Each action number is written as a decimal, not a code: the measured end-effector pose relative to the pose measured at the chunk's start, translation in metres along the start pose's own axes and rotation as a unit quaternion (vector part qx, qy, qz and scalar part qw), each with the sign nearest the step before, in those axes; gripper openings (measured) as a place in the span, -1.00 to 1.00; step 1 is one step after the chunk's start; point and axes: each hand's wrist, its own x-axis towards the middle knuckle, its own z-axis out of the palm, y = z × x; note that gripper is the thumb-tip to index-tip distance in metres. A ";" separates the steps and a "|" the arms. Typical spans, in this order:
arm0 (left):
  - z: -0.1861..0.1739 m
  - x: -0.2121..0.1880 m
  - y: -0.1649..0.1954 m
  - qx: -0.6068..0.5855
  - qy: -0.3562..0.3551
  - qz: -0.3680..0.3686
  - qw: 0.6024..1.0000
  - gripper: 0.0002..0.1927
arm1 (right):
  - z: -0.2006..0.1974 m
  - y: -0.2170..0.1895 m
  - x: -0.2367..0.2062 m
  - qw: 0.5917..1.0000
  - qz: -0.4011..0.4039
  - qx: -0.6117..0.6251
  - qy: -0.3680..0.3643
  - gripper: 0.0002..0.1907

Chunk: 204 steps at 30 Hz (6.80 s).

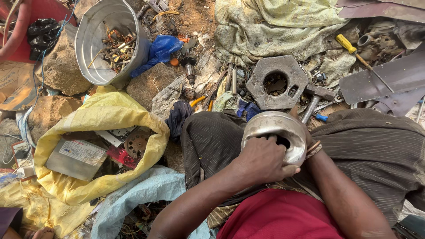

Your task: The person sits on the ground and uses a hammer and chisel to strike and shape a metal component. They repeatedly reposition the object, inspect it, and continue hammering to modify its form.

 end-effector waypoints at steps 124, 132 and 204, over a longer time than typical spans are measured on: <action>0.134 0.065 -0.098 -0.851 0.186 -0.033 0.491 -0.44 | -0.037 -0.001 -0.036 0.836 0.269 -0.422 0.224 -0.34; 0.144 0.069 -0.109 -0.945 0.151 -0.020 0.289 -0.38 | -0.023 -0.004 -0.044 0.812 0.289 -0.490 0.134 -0.36; 0.061 0.079 -0.229 -0.906 0.357 -0.025 0.226 -0.51 | -0.028 -0.022 0.013 0.983 -0.021 -0.065 0.169 -0.77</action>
